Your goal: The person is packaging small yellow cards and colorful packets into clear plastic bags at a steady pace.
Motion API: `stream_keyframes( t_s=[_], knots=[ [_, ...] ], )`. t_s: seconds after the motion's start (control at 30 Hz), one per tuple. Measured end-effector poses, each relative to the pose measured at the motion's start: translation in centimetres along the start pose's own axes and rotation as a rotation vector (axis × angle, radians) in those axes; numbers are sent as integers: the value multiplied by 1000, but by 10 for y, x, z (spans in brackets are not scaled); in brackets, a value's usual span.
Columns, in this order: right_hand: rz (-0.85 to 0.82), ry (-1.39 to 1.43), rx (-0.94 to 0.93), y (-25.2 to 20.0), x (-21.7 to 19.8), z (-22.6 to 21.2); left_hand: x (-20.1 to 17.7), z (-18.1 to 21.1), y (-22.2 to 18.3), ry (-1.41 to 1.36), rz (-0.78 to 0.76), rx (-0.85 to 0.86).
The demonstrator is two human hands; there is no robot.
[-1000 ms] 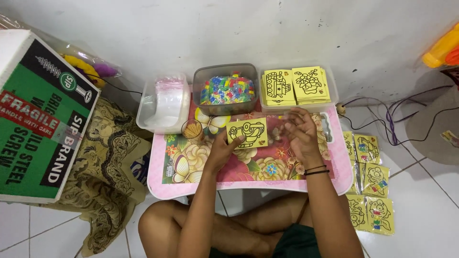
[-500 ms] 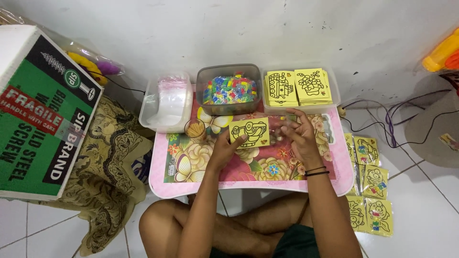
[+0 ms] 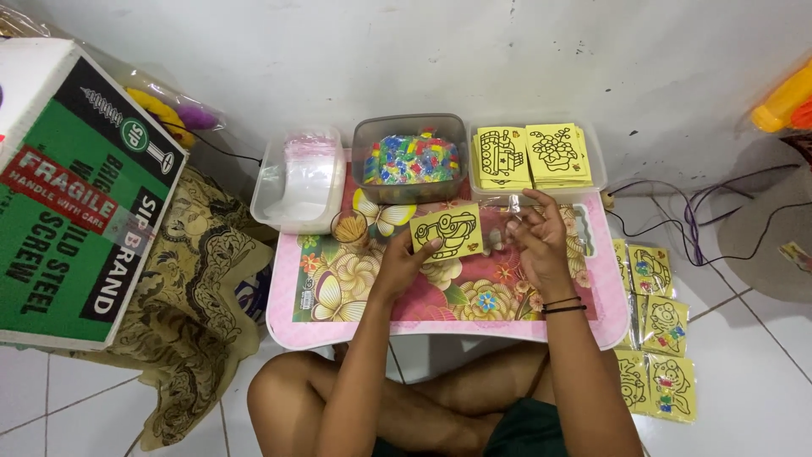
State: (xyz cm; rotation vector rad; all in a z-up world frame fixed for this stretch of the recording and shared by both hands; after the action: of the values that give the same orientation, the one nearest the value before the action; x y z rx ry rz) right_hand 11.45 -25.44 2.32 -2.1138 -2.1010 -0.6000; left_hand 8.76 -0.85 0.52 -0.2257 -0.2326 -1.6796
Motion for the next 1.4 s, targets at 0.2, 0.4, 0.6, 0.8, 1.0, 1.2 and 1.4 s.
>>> stream_keyframes(
  t_s=[0.2,0.4,0.6,0.8,1.0,1.2,1.4],
  knots=[
    [115,34,-29,-1,-9,-7,-1,14,0,11,13,63],
    [196,-52,-100,-1,-16,-4,-3,14,-3,22,17,91],
    [331,-344,-269,-5,-17,-29,-8,5,-2,50,37,106],
    [219,-693,-426,22,39,-67,-12,-4,0,30,54,93],
    [-331,-1378,-705,79,157,-85,-14,0,0,62,68,79],
    [-594,-1801,-370,143,180,-7,-13,-7,5,65,43,41],
    [-670,-1974,-325,167,165,45,-10,3,4,72,25,85]
  ],
)
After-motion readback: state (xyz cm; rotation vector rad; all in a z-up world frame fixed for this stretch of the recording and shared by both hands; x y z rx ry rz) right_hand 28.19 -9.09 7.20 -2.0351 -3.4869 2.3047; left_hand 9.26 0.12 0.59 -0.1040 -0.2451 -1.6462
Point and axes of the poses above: each hand's wrist, its own y-axis towards the middle knuckle, its own x-axis out of the palm, z = x × y, the point moved 9 cm from there along y, towards the middle knuckle, and after that the axes turned 7 degrees about -y, right-handed, at the moved point
